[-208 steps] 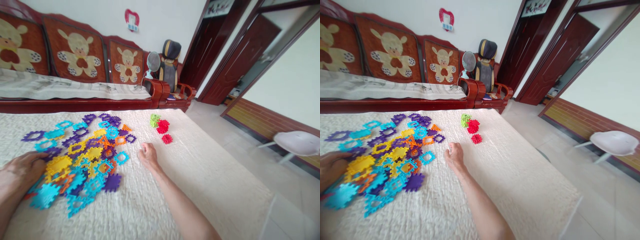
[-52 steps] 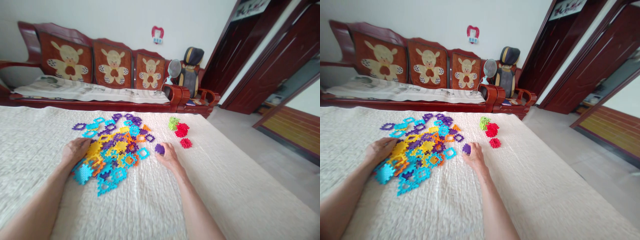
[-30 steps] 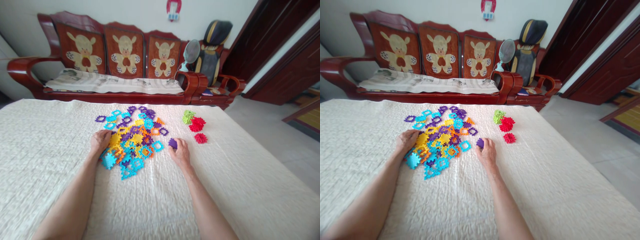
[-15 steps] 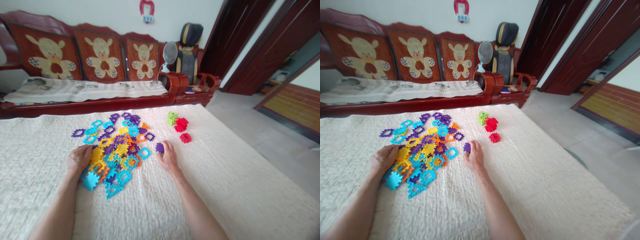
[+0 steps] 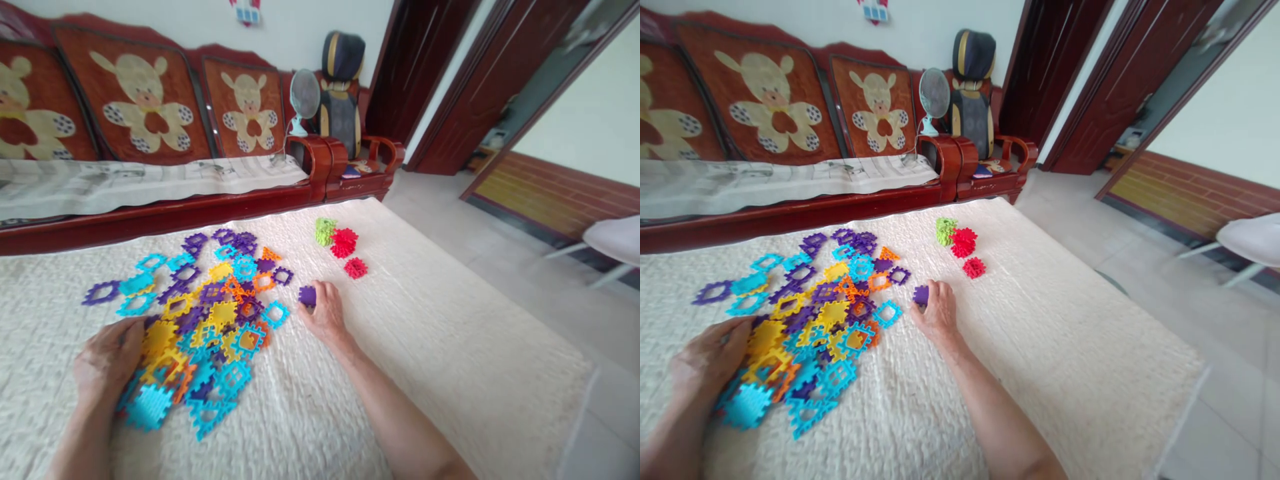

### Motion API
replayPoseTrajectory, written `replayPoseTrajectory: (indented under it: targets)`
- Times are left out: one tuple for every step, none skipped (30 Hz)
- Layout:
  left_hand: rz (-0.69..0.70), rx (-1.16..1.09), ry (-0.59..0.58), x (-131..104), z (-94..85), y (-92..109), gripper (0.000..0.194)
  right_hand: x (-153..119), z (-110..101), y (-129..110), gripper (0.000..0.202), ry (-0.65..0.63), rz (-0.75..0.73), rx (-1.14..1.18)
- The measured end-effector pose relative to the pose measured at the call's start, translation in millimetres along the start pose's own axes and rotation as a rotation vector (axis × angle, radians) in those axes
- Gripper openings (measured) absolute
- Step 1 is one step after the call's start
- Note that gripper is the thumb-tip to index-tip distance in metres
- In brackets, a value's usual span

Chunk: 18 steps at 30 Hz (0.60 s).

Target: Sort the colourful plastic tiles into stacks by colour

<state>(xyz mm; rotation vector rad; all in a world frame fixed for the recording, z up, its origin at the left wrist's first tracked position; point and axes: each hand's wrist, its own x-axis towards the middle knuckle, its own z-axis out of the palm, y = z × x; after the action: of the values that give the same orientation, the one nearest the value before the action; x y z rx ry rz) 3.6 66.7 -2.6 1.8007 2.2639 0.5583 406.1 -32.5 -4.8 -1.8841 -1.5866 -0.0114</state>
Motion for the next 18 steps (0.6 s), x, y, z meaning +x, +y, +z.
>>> replayPoseTrajectory:
  targets:
    - [-0.003,0.006,0.000,0.3,-0.1,0.0,0.049,0.1,-0.6,-0.3,0.052,-0.002,-0.003,0.004]
    - [-0.005,0.011,0.000,0.3,-0.4,0.2,0.048,0.3,-1.2,-0.4,0.051,-0.003,-0.008,0.012]
    - [-0.007,0.012,0.001,0.1,-0.7,0.6,0.048,0.6,-1.8,-0.5,0.050,-0.003,-0.013,0.023]
    - [-0.006,0.010,0.003,-0.2,-1.0,1.0,0.048,1.0,-2.2,-0.3,0.050,-0.001,-0.018,0.035]
    - [-0.004,0.006,0.004,-0.5,-1.5,1.6,0.048,1.4,-2.5,0.0,0.050,0.003,-0.022,0.046]
    - [0.000,0.002,0.004,-0.7,-2.0,2.3,0.048,1.8,-2.6,0.4,0.049,0.007,-0.026,0.058]
    - [0.003,-0.001,0.000,-0.9,-2.7,3.1,0.049,2.2,-2.5,0.9,0.049,0.014,-0.031,0.070]
    - [0.003,-0.001,-0.006,-0.9,-3.6,4.0,0.050,2.6,-2.4,1.3,0.049,0.019,-0.037,0.082]
    - [-0.003,0.001,-0.014,-0.9,-4.8,5.0,0.051,3.0,-2.1,1.7,0.049,0.022,-0.042,0.093]
    - [-0.015,0.006,-0.024,-1.0,-6.1,6.1,0.051,3.3,-1.8,1.9,0.049,0.022,-0.045,0.100]
    - [-0.032,0.012,-0.034,-1.2,-7.5,7.2,0.052,3.5,-1.5,2.1,0.049,0.019,-0.046,0.104]
    - [-0.048,0.018,-0.043,-1.7,-8.9,8.4,0.053,3.8,-1.2,2.1,0.048,0.012,-0.044,0.103]
    - [-0.058,0.022,-0.052,-2.7,-10.1,9.5,0.054,4.0,-1.0,2.1,0.048,0.006,-0.039,0.100]
    - [-0.065,0.022,-0.058,-4.0,-11.1,10.5,0.055,4.1,-0.8,2.2,0.047,0.001,-0.032,0.097]
    - [-0.067,0.015,-0.058,-5.7,-11.6,11.5,0.057,4.3,-0.8,2.2,0.047,-0.002,-0.027,0.094]
    - [-0.067,0.004,-0.045,-7.7,-11.7,12.2,0.058,4.4,-0.8,2.2,0.046,-0.004,-0.025,0.093]
    - [-0.062,-0.010,-0.028,-9.9,-11.4,12.9,0.060,4.5,-0.9,2.3,0.046,-0.007,-0.027,0.093]
    - [-0.056,-0.022,-0.010,-11.9,-10.7,13.4,0.061,4.6,-1.2,2.3,0.045,-0.011,-0.031,0.093]
